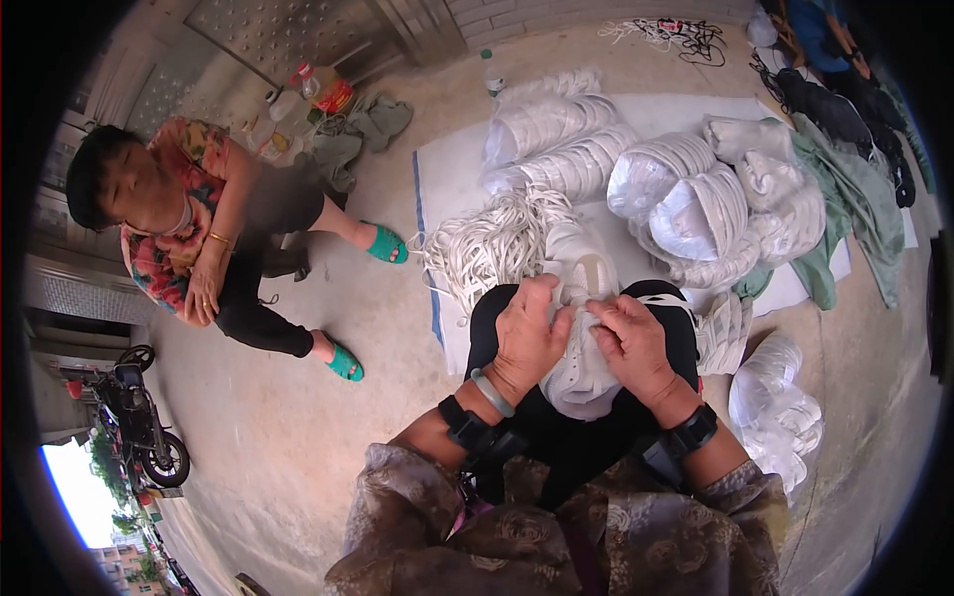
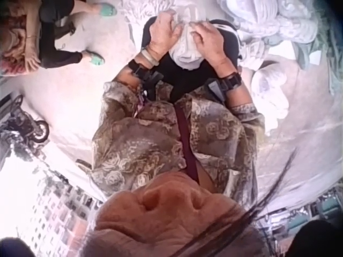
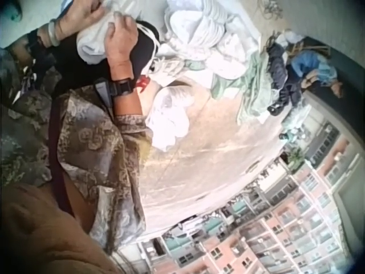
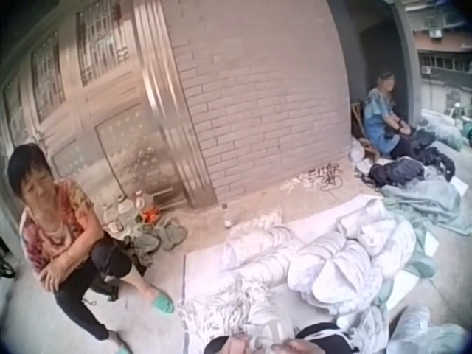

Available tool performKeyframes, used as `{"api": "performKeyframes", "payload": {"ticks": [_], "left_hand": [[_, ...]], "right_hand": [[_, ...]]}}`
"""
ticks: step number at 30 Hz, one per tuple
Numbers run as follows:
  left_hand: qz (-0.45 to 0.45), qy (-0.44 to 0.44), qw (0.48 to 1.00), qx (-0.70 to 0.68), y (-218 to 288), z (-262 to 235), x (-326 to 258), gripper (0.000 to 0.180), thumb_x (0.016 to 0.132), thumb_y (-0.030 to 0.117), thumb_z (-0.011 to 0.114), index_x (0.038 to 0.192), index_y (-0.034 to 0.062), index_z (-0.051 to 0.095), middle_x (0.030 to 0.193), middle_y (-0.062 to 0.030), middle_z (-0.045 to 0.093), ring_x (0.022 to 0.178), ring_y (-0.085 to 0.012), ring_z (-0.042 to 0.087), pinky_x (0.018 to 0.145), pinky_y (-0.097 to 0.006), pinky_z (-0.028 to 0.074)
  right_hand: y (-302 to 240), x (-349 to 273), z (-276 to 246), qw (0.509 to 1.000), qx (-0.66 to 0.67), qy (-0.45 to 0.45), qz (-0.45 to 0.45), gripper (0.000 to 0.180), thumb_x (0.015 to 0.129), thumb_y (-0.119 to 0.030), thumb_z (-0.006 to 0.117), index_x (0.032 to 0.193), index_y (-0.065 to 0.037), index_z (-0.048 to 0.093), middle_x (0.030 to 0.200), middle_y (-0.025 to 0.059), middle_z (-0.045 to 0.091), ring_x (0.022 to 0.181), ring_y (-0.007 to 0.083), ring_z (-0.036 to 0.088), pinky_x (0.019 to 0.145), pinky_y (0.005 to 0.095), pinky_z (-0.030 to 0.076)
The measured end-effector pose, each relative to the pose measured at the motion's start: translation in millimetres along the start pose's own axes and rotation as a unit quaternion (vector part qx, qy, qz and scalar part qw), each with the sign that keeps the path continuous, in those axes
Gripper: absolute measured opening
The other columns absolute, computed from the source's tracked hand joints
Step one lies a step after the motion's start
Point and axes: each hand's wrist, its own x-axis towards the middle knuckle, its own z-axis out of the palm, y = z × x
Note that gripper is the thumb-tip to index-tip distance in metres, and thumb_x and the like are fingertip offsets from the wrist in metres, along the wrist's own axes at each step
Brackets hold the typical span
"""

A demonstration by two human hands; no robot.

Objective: Lacing white shoes in a shoe manufacturing workshop.

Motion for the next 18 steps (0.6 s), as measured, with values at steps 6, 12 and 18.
{"api": "performKeyframes", "payload": {"ticks": [6,12,18], "left_hand": [[0.159,-0.078,0.974,0.142,13.9,-12.5,-15.1,0.05,0.071,0.029,0.069,0.108,-0.0028,0.057,0.102,-0.0195,0.055,0.084,-0.0357,0.056,0.077,-0.041,0.047],[0.075,-0.151,0.967,0.191,25.9,-19.1,-26.2,0.069,0.069,0.035,0.067,0.121,-0.0044,0.045,0.113,-0.0296,0.045,0.084,-0.0376,0.058,0.071,-0.042,0.05],[-0.04,-0.231,0.946,0.224,40.3,-19.0,-23.8,0.077,0.07,0.032,0.064,0.127,-0.0099,0.033,0.103,-0.0329,0.05,0.073,-0.0389,0.062,0.062,-0.041,0.052]], "right_hand": [[0.7,-3.9,-0.9,1.0,0.0,0.005,0.006,0.027,0.067,-0.002,0.06,0.092,-0.01,0.065,0.075,0.006,0.056,0.07,0.0253,0.056,0.061,0.0348,0.041],[-12.0,-7.4,2.2,0.997,-0.058,0.032,-0.034,0.023,0.067,-0.005,0.06,0.089,-0.008,0.064,0.075,0.0043,0.056,0.07,0.0243,0.056,0.063,0.0344,0.04],[-11.8,-17.4,-8.1,0.993,-0.087,0.045,-0.061,0.022,0.068,-0.013,0.063,0.088,-0.005,0.06,0.078,0.0079,0.056,0.07,0.0262,0.055,0.061,0.0375,0.04]]}}
